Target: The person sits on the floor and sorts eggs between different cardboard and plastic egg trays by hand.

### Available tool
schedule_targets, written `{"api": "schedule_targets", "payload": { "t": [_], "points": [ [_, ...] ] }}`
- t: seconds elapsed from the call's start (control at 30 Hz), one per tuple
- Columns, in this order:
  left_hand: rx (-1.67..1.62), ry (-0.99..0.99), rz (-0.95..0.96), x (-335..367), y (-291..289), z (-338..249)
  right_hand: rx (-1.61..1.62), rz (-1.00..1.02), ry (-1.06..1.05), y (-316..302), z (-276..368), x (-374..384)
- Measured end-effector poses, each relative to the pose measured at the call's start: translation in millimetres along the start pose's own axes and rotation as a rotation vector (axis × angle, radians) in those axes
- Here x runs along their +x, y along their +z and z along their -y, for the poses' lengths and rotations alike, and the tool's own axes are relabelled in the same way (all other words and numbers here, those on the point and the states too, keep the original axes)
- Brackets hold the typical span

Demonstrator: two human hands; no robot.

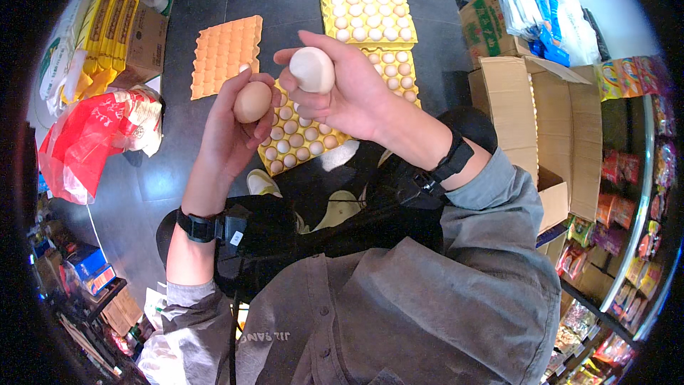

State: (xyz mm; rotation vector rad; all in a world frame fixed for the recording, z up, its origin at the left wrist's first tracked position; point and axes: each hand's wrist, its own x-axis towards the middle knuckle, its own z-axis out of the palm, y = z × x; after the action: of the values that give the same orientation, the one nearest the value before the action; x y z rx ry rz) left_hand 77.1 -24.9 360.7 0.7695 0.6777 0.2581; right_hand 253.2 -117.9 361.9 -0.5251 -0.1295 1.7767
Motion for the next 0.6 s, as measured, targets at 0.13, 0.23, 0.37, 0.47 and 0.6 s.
{"api": "schedule_targets", "payload": {
  "t": [0.13,0.23,0.37,0.47,0.6],
  "points": [
    [-0.101,0.052,0.073,5.8,-7.5,-3.3,-0.136,-0.121,-0.053,13.2,0.2,3.5],
    [-0.197,0.037,0.105,9.7,-12.8,-5.2,-0.156,-0.134,-0.062,10.5,2.6,8.6],
    [-0.227,0.039,0.117,13.4,-16.5,-6.3,-0.149,-0.26,-0.058,8.5,9.3,20.7],
    [-0.241,0.049,0.096,19.6,-20.5,-6.8,-0.173,-0.284,-0.06,-7.8,18.2,25.3],
    [-0.207,0.072,-0.131,50.7,-51.9,-2.4,-0.235,-0.336,-0.103,-13.8,29.3,26.2]
  ]
}}
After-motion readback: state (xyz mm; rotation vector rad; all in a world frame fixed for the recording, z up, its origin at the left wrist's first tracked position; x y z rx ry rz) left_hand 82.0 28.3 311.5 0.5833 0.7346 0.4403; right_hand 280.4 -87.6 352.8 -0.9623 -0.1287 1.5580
